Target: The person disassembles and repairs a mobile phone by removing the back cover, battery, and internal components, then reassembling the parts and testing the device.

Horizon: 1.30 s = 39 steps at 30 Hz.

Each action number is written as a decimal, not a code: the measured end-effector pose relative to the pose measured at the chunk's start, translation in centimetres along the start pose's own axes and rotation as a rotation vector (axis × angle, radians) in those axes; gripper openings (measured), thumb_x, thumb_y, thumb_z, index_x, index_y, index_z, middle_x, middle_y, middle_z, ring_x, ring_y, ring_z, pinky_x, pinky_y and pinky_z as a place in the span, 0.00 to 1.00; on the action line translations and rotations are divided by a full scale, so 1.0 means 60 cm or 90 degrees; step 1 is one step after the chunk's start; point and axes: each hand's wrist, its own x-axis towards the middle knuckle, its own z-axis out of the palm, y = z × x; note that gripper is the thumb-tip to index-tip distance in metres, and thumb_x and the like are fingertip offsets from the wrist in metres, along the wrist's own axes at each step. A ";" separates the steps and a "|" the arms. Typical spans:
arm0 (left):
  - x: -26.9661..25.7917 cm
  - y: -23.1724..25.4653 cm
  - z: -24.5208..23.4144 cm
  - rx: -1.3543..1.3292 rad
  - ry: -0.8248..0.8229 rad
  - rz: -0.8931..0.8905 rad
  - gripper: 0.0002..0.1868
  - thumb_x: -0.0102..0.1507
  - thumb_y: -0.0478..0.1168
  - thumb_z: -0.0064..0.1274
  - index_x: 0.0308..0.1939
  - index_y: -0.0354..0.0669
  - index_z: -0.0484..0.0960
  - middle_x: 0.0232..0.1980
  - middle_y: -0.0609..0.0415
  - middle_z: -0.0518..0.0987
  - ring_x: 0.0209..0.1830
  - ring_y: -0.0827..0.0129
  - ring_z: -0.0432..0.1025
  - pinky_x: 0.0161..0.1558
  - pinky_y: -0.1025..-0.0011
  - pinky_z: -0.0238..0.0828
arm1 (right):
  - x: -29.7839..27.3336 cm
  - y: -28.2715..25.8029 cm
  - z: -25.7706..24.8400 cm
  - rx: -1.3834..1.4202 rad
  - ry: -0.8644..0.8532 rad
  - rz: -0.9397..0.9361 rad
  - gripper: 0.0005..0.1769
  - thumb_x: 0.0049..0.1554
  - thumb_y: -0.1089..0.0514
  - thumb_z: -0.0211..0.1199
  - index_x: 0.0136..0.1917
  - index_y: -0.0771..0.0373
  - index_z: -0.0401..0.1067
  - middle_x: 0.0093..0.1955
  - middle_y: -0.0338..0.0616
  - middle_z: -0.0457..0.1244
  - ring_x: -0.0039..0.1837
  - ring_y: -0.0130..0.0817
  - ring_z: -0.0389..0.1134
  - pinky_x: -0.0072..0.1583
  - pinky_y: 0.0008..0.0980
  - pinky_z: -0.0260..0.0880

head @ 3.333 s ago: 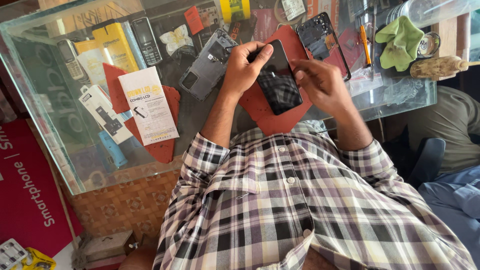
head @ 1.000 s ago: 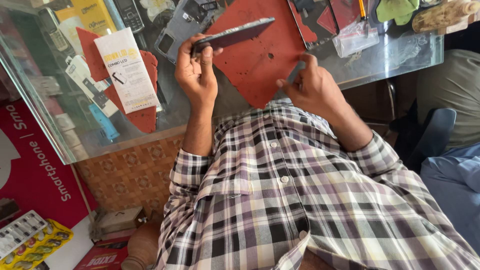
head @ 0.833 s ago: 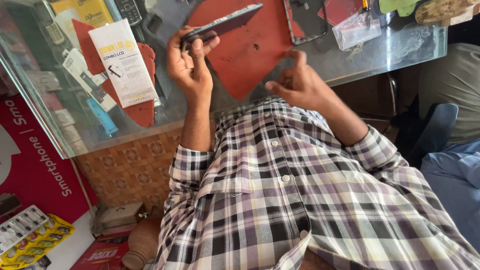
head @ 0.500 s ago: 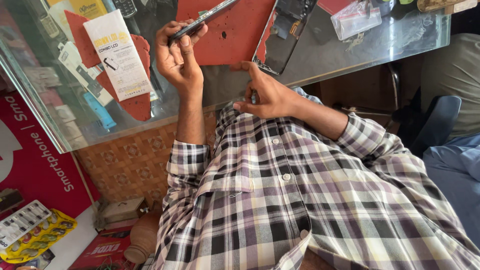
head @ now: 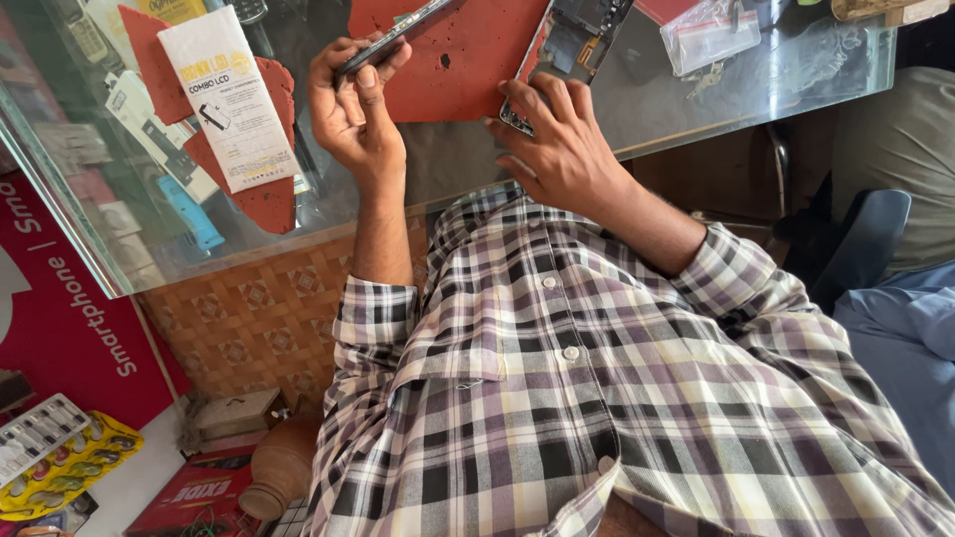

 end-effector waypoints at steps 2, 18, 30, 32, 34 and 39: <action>0.000 0.000 0.002 -0.004 -0.011 0.009 0.09 0.76 0.29 0.46 0.59 0.31 0.71 0.61 0.46 0.72 0.63 0.57 0.77 0.57 0.53 0.82 | -0.001 0.013 0.014 -0.032 0.014 -0.002 0.18 0.55 0.59 0.71 0.59 0.63 0.79 0.71 0.58 0.60 0.74 0.53 0.56 0.70 0.56 0.54; -0.007 0.011 0.015 -0.006 -0.060 0.047 0.07 0.75 0.32 0.48 0.56 0.32 0.72 0.60 0.47 0.72 0.65 0.56 0.75 0.59 0.53 0.81 | -0.034 0.069 -0.011 -0.011 0.088 0.106 0.19 0.60 0.65 0.68 0.64 0.69 0.71 0.70 0.54 0.61 0.77 0.53 0.58 0.74 0.57 0.56; -0.008 0.024 0.030 0.055 -0.060 0.052 0.06 0.75 0.30 0.47 0.56 0.32 0.73 0.60 0.47 0.72 0.65 0.59 0.74 0.60 0.56 0.81 | 0.045 0.061 0.016 -0.278 0.041 -0.162 0.16 0.66 0.58 0.64 0.64 0.66 0.77 0.72 0.50 0.62 0.79 0.47 0.57 0.76 0.52 0.58; -0.006 0.023 0.031 0.038 -0.053 0.045 0.07 0.75 0.30 0.47 0.56 0.31 0.73 0.60 0.46 0.72 0.65 0.58 0.75 0.59 0.56 0.81 | 0.049 0.056 0.013 -0.272 0.045 -0.178 0.15 0.65 0.59 0.64 0.62 0.69 0.77 0.70 0.52 0.63 0.77 0.47 0.60 0.76 0.50 0.60; -0.005 0.021 0.032 0.026 -0.049 0.036 0.07 0.76 0.30 0.47 0.57 0.31 0.73 0.60 0.46 0.72 0.65 0.58 0.75 0.60 0.55 0.81 | 0.052 0.059 0.014 -0.259 0.051 -0.192 0.14 0.62 0.60 0.65 0.58 0.70 0.77 0.66 0.52 0.65 0.73 0.48 0.63 0.73 0.48 0.62; -0.002 0.019 0.029 -0.004 -0.043 0.025 0.07 0.75 0.31 0.47 0.56 0.30 0.73 0.59 0.47 0.72 0.62 0.57 0.76 0.58 0.55 0.82 | 0.050 0.072 0.008 -0.227 0.040 -0.189 0.11 0.61 0.62 0.67 0.54 0.73 0.76 0.60 0.53 0.64 0.70 0.48 0.65 0.75 0.47 0.65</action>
